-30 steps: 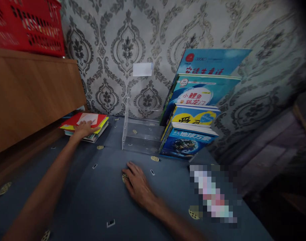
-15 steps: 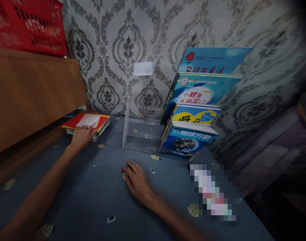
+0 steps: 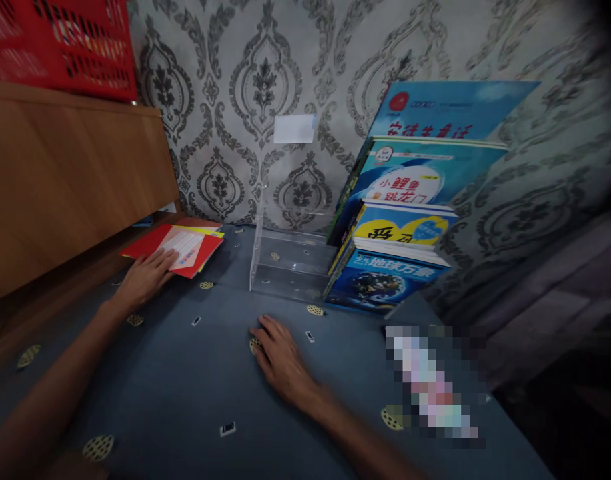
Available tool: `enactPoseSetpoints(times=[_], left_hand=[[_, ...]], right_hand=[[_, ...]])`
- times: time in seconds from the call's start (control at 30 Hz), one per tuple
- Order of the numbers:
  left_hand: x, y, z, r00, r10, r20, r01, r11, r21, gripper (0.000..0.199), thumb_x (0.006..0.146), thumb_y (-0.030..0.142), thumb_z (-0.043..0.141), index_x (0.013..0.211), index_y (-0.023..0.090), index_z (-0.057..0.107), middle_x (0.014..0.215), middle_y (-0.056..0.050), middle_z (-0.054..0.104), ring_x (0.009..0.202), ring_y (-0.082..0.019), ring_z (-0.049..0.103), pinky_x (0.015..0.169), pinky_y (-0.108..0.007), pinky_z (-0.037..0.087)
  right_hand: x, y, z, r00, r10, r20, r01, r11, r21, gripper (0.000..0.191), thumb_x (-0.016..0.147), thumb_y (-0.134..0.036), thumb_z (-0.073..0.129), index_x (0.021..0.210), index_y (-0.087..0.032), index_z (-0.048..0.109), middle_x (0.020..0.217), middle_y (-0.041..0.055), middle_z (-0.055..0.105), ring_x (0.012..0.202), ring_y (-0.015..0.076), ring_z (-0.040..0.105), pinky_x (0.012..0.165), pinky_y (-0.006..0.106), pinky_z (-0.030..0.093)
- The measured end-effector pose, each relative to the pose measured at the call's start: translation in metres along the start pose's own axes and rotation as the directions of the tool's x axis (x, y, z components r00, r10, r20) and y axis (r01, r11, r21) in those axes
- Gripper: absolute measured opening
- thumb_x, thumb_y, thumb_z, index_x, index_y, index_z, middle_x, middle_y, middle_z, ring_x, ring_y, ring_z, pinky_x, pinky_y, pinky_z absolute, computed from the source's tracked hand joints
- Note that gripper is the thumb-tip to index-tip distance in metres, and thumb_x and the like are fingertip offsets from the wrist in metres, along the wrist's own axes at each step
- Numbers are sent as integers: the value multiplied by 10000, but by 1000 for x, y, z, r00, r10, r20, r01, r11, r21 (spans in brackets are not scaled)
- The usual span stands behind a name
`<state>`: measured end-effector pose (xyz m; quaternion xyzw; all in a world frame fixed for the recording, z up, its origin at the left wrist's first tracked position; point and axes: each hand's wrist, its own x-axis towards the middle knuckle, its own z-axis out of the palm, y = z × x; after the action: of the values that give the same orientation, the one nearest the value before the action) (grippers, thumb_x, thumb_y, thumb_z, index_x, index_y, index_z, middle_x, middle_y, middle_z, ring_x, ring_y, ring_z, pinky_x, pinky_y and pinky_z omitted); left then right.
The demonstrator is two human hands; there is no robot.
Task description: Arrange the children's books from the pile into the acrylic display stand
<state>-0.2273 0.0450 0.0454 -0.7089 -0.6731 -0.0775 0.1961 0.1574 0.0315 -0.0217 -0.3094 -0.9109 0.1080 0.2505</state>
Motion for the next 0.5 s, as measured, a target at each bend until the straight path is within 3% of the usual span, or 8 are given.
enactPoseSetpoints(times=[0.13,0.33,0.4,0.5], left_hand=[[2,6,-13,997,-75,9,75,997,5,493,986,329,329,1395,156,541,1432,-156,587,1363,-328,511,1083,-521,408],[8,21,-47,945,-297,-133,293,955,-48,477,997,354,312,1328,178,606,1259,-154,696,1110,-318,672,904,-444,526],[5,22,-50,940,-289,-181,283,957,-60,481,997,359,311,1305,159,621,1216,-160,711,1101,-323,671,893,-443,526],[-9,27,-43,966,-173,-192,175,985,-8,471,999,364,311,1219,144,665,1159,-167,731,1065,-327,679,896,-458,517]], right_hand=[[1,-2,-4,1000,-1,5,1,1000,-3,335,968,-202,504,1279,-170,624,1383,168,595,1341,317,523,1092,519,483],[1,-3,-4,1000,12,4,-13,1000,23,323,958,-191,518,1256,-158,636,1382,181,594,1344,317,520,1095,527,471],[1,-3,-3,1000,16,6,-16,1000,24,324,963,-199,507,1260,-172,634,1383,175,597,1347,313,517,1093,530,473],[1,-4,-4,999,23,22,-24,1000,10,330,968,-205,502,1271,-179,629,1394,172,592,1353,312,514,1097,526,472]])
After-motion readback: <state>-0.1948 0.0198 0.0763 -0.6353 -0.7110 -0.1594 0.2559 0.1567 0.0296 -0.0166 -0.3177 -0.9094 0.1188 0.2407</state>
